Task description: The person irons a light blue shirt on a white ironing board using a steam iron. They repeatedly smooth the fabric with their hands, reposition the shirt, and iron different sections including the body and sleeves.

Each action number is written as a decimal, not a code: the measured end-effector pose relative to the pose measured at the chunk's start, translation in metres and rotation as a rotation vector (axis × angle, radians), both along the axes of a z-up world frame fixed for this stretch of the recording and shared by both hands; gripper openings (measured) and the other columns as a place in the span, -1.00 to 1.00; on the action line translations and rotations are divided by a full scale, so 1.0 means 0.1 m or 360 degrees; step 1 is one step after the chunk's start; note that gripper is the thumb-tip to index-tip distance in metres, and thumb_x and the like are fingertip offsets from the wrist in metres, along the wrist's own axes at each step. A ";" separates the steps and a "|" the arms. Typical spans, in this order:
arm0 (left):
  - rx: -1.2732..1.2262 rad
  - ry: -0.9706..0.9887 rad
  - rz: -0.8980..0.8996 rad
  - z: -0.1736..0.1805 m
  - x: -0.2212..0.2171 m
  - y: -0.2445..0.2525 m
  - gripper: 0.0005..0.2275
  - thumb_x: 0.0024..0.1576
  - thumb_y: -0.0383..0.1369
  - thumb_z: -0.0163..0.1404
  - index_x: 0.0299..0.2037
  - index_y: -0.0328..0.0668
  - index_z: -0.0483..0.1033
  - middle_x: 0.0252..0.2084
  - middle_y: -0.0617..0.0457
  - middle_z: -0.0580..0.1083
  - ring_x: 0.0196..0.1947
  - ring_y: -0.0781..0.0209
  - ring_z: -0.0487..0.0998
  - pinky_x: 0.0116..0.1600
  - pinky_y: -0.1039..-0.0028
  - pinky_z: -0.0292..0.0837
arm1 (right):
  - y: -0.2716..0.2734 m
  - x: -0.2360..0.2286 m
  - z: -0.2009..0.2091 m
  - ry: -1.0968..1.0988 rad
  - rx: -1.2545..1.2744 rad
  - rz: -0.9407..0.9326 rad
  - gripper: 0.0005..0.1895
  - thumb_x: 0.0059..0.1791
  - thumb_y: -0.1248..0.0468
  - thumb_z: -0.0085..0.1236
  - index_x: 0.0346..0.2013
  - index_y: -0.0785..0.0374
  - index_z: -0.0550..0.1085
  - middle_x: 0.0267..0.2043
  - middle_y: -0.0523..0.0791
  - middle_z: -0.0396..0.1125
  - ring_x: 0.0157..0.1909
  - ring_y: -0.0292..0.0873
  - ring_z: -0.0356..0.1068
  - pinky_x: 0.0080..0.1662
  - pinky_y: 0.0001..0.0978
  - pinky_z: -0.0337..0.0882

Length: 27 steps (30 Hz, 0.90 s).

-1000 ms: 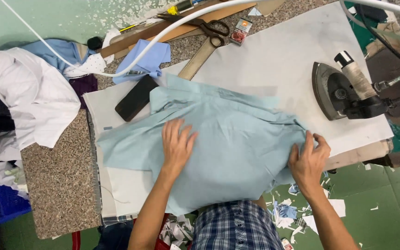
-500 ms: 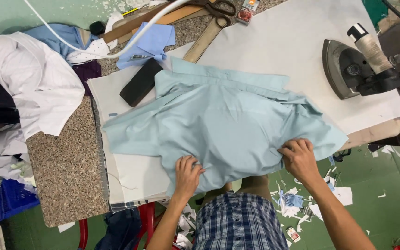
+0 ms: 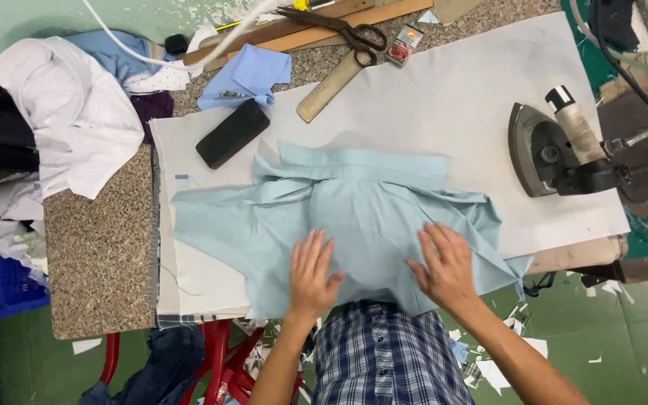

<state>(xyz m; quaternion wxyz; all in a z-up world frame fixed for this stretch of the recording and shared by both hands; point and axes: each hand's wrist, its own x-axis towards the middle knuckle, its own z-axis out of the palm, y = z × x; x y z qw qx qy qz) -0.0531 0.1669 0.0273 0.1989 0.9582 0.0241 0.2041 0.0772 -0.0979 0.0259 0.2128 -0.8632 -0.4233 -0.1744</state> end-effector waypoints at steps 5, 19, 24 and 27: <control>0.0251 0.0400 -0.0206 -0.18 0.85 -0.20 -0.30 0.30 0.17 -0.59 0.49 -0.15 0.08 0.56 -0.03 0.06 0.56 -0.04 0.01 0.54 0.00 -0.21 | 0.39 0.58 -0.66 -0.0031 -0.0153 0.0317 -0.26 0.10 -0.25 -0.12 0.39 0.20 0.28 0.49 -0.03 0.14 0.50 0.07 0.13 0.42 0.01 0.13; 0.0541 0.1405 -0.0258 0.07 1.47 -1.36 -0.18 0.14 0.32 -0.87 0.51 -0.02 -0.29 0.57 -0.20 -0.41 0.55 -0.16 -0.50 0.51 -0.10 -0.66 | -1.61 1.79 0.28 -0.0345 -0.0673 -0.0544 -0.17 -0.12 0.22 0.47 0.29 0.70 0.37 0.38 0.37 0.20 0.28 0.35 0.30 0.19 0.14 0.39; 0.0254 0.1267 -0.0860 -0.10 1.11 -1.94 -0.29 0.23 0.22 -0.75 0.50 0.02 -0.16 0.59 -0.07 -0.24 0.58 0.02 -0.34 0.56 0.05 -0.61 | -1.62 2.34 0.38 0.0577 -0.0919 -0.0790 -0.41 0.12 0.15 0.01 0.40 0.40 0.27 0.22 0.25 0.29 0.06 0.32 0.37 -0.04 0.17 0.46; 0.0217 0.0954 -0.0887 -0.10 0.97 -1.79 -0.31 0.27 0.20 -0.66 0.51 0.02 -0.07 0.59 -0.06 -0.12 0.59 0.05 -0.24 0.59 0.06 -0.52 | -1.43 2.87 0.25 0.1071 -0.0620 -0.0906 -0.44 0.11 0.03 0.07 0.26 0.37 0.34 0.03 0.30 0.36 0.01 0.43 0.35 -0.10 0.24 0.37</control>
